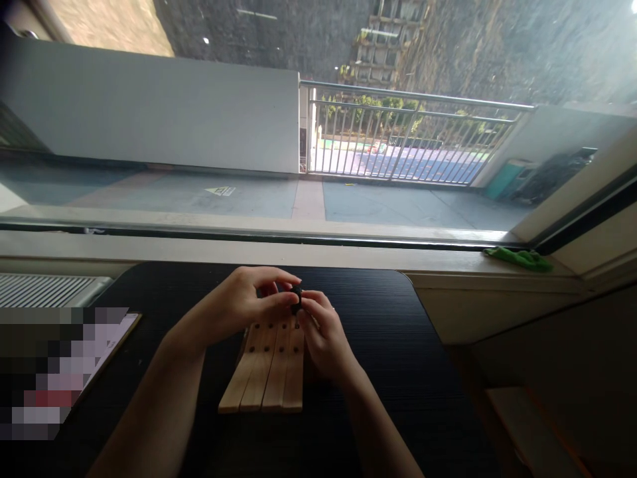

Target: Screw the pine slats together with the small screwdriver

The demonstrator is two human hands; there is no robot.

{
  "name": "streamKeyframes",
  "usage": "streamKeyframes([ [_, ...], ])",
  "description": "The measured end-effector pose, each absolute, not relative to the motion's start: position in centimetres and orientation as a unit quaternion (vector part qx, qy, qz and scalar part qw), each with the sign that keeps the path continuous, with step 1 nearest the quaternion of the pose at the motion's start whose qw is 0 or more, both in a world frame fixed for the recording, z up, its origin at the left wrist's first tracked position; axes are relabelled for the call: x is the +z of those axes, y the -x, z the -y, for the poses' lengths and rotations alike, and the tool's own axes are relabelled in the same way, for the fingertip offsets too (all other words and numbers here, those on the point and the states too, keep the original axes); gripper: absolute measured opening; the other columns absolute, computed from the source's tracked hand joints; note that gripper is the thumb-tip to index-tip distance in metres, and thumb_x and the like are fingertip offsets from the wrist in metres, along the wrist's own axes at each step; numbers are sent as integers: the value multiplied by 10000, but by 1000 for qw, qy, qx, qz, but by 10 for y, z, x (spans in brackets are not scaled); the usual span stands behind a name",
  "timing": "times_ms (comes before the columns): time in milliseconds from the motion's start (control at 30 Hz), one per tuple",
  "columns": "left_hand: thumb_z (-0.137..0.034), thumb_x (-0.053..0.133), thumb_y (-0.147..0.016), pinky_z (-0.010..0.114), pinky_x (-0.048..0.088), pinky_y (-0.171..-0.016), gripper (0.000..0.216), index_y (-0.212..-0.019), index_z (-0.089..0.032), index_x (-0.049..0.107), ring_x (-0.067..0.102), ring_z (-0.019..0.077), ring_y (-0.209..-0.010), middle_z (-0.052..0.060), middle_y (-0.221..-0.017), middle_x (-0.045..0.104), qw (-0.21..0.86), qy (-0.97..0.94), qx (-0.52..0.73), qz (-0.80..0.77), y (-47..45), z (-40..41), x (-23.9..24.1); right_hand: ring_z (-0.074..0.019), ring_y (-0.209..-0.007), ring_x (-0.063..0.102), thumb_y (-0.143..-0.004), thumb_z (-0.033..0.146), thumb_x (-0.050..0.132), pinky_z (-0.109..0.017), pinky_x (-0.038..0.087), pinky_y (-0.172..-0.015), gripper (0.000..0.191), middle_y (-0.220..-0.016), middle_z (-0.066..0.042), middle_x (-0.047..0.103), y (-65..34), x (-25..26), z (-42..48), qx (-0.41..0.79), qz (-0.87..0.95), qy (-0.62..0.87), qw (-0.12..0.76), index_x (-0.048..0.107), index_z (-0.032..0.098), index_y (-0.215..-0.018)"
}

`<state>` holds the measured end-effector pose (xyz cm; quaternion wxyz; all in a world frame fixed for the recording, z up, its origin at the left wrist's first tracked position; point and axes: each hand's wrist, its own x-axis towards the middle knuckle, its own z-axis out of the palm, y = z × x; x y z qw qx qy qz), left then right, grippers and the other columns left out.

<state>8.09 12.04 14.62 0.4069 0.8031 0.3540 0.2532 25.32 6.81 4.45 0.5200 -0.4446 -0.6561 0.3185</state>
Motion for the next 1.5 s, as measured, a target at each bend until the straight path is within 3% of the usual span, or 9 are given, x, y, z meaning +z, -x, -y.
streamKeyframes([
  [367,-424,687,-828,273,512,-664,355,-1077,-171,702,654,168,-720,46,-825,717,361,-810,289,-360,-90,-118,142,-196,-928,576,-939,289,523,-321,478,-799,193,-1036,-64,585,-255,49,-67,289,644,487,515,702,224,-971],
  [533,-399,647,-865,257,496,-634,269,-928,-150,730,651,157,-677,48,-776,721,328,-825,285,-362,-91,-117,144,-209,-971,587,-928,289,552,-349,481,-827,180,-1066,-74,612,-254,47,-66,255,644,500,519,712,234,-990],
  [667,-370,682,-842,254,511,-662,284,-1023,-155,723,667,160,-723,50,-842,735,312,-826,298,-363,-90,-116,146,-213,-953,594,-921,273,560,-366,493,-815,176,-1048,-74,624,-251,47,-66,236,644,507,522,717,236,-990],
  [1000,-340,584,-905,237,520,-643,246,-979,-167,743,681,160,-740,54,-905,749,355,-812,301,-352,-91,-116,142,-221,-1062,586,-951,260,515,-376,483,-908,214,-1136,-94,596,-249,37,-66,251,651,476,535,673,227,-1092],
  [1233,-415,613,-873,253,507,-632,308,-1011,-161,720,678,172,-732,55,-863,749,400,-790,283,-369,-87,-118,142,-211,-1056,594,-946,186,512,-388,506,-876,284,-1134,-70,602,-260,60,-60,219,608,447,619,601,272,-1202],
  [1367,-490,604,-861,242,454,-577,364,-916,-151,724,646,162,-669,42,-769,728,405,-795,248,-378,-85,-119,145,-183,-966,610,-927,130,506,-364,513,-830,333,-1107,-58,595,-269,108,-58,154,695,423,561,598,267,-1216],
  [1500,-474,554,-898,224,413,-559,378,-898,-144,738,610,138,-633,33,-725,710,405,-813,231,-348,-83,-120,147,-179,-960,615,-898,81,504,-330,507,-805,355,-1091,-70,633,-273,145,-63,112,811,417,395,637,218,-1197],
])
